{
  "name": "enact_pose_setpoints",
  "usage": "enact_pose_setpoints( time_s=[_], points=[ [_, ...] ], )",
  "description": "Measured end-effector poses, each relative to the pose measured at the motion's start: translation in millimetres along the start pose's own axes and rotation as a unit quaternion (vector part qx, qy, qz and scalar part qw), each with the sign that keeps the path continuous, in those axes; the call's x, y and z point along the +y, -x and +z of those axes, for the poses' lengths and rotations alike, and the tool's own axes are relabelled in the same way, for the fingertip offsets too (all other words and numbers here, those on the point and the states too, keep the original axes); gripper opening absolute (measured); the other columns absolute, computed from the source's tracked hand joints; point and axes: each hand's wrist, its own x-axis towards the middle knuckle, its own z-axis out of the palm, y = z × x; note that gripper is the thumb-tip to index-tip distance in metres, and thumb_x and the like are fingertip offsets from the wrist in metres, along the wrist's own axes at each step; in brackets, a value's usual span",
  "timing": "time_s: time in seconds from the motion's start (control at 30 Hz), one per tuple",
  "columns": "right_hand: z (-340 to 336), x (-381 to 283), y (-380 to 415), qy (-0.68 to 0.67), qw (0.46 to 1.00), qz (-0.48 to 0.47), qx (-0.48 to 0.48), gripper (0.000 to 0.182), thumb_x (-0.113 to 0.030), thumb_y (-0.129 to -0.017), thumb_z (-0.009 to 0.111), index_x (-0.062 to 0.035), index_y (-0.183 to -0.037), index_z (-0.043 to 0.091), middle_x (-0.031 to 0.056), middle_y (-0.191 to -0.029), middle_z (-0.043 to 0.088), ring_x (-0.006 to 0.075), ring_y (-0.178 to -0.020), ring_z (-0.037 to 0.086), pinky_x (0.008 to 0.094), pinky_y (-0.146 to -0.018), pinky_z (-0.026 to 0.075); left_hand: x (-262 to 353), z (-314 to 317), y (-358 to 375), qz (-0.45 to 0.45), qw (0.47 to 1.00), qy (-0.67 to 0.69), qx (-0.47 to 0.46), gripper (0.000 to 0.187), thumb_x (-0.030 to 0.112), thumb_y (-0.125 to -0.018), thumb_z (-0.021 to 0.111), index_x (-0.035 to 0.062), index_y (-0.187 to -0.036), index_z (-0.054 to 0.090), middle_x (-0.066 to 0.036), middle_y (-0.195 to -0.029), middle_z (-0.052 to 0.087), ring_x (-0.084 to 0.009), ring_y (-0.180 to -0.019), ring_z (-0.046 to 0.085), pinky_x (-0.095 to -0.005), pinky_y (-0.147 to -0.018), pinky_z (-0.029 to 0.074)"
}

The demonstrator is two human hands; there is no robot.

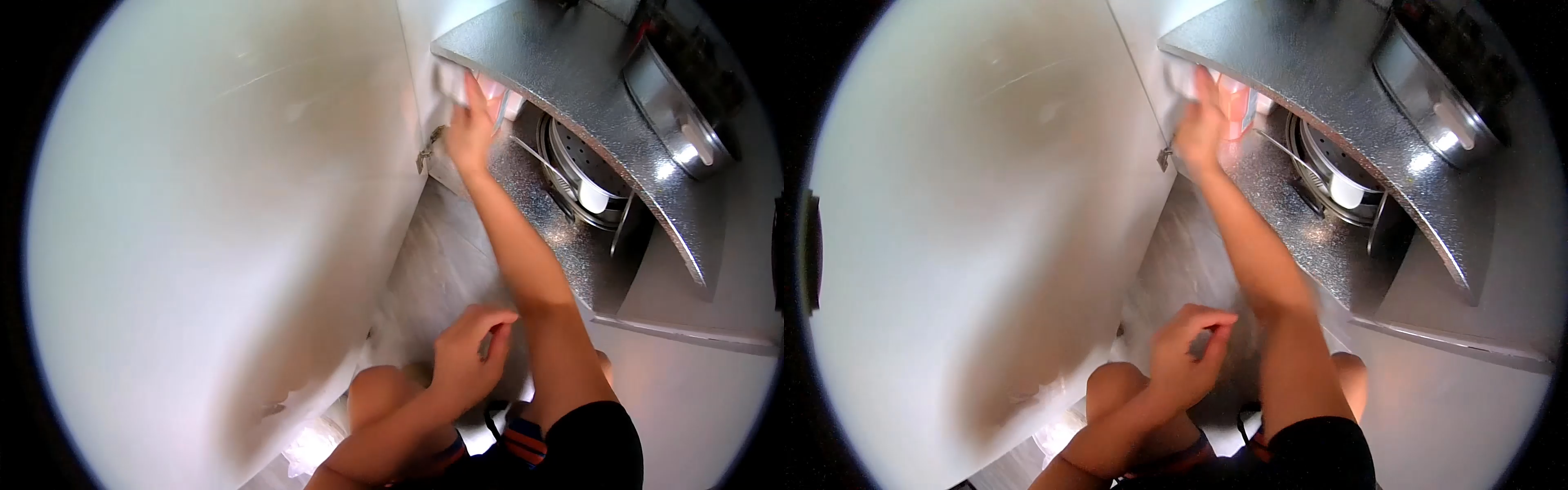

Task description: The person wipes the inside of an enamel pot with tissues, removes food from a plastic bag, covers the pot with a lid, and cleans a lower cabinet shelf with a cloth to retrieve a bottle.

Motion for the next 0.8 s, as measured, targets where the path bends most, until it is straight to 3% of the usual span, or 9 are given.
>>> enact_pose_setpoints(
  time_s=[0.1,0.23,0.33,0.37,0.47,0.53,0.6,0.7,0.8],
  points=[
    [50,1,3,0.050,0.996,0.029,0.064,0.053,0.013,-0.078,0.040,0.0061,-0.130,0.043,0.0241,-0.123,0.054,0.0343,-0.118,0.051,0.0370,-0.100,0.039,2,-15,-1,-0.003,0.999,0.016,0.033,0.020,-0.010,-0.076,0.061,0.0023,-0.091,0.065,-0.010,-0.083,0.063,-0.0170,-0.073,0.062,-0.0265,-0.065,0.048],
    [33,46,8,0.088,0.933,0.319,-0.142,0.041,0.000,-0.076,0.051,0.0046,-0.116,0.054,0.0215,-0.095,0.065,0.0384,-0.089,0.063,0.0416,-0.084,0.048,-4,-7,-3,-0.001,1.000,0.031,0.001,0.019,-0.009,-0.076,0.062,0.0024,-0.090,0.065,-0.011,-0.084,0.064,-0.0176,-0.073,0.062,-0.0247,-0.066,0.047],
    [32,35,-12,0.144,0.944,0.265,-0.134,0.038,-0.002,-0.073,0.054,0.0040,-0.110,0.056,0.0209,-0.086,0.066,0.0396,-0.082,0.064,0.0434,-0.081,0.049,2,7,-4,-0.013,0.998,0.062,-0.027,0.018,-0.009,-0.076,0.062,0.0029,-0.090,0.066,-0.011,-0.083,0.064,-0.0191,-0.072,0.062,-0.0253,-0.064,0.047],
    [21,8,-21,0.055,0.959,0.249,-0.121,0.038,-0.002,-0.073,0.053,0.0047,-0.111,0.055,0.0237,-0.092,0.065,0.0395,-0.089,0.063,0.0435,-0.084,0.049,4,10,-4,-0.005,0.997,0.066,-0.029,0.018,-0.009,-0.076,0.062,0.0027,-0.090,0.066,-0.011,-0.083,0.064,-0.0193,-0.072,0.062,-0.0255,-0.064,0.047],
    [43,15,1,0.086,0.992,-0.048,0.082,0.034,-0.005,-0.080,0.052,0.0040,-0.112,0.056,0.0243,-0.097,0.064,0.0401,-0.094,0.062,0.0432,-0.083,0.047,6,8,-1,-0.013,0.996,0.087,-0.010,0.016,-0.009,-0.075,0.063,0.0012,-0.088,0.066,-0.012,-0.084,0.065,-0.0192,-0.071,0.062,-0.0254,-0.063,0.048],
    [44,39,-2,0.092,0.987,0.127,-0.029,0.038,-0.001,-0.079,0.051,0.0095,-0.116,0.053,0.0264,-0.108,0.061,0.0399,-0.100,0.060,0.0409,-0.086,0.047,6,4,-1,-0.011,0.996,0.089,0.012,0.016,-0.010,-0.075,0.063,0.0007,-0.087,0.065,-0.012,-0.084,0.064,-0.0188,-0.071,0.061,-0.0250,-0.063,0.047],
    [23,46,-21,0.105,0.915,0.338,-0.192,0.041,0.002,-0.079,0.050,0.0102,-0.120,0.051,0.0274,-0.113,0.059,0.0397,-0.101,0.059,0.0402,-0.087,0.047,6,3,3,0.002,0.996,0.086,0.005,0.017,-0.011,-0.075,0.062,0.0008,-0.086,0.066,-0.012,-0.085,0.064,-0.0182,-0.071,0.060,-0.0247,-0.063,0.047],
    [19,15,-26,0.062,0.936,0.315,-0.142,0.042,0.006,-0.079,0.048,0.0082,-0.120,0.051,0.0278,-0.117,0.056,0.0399,-0.104,0.058,0.0400,-0.088,0.047,11,9,6,0.006,0.995,0.098,-0.003,0.018,-0.012,-0.074,0.062,0.0009,-0.087,0.066,-0.013,-0.086,0.064,-0.0174,-0.071,0.060,-0.0245,-0.063,0.047],
    [31,-19,-11,0.018,0.999,-0.026,0.027,0.044,0.007,-0.077,0.048,0.0070,-0.121,0.051,0.0280,-0.116,0.057,0.0378,-0.104,0.059,0.0406,-0.087,0.047,11,7,4,0.005,0.994,0.111,-0.008,0.019,-0.012,-0.074,0.062,0.0006,-0.089,0.066,-0.013,-0.086,0.063,-0.0173,-0.073,0.060,-0.0245,-0.063,0.047]
  ],
)
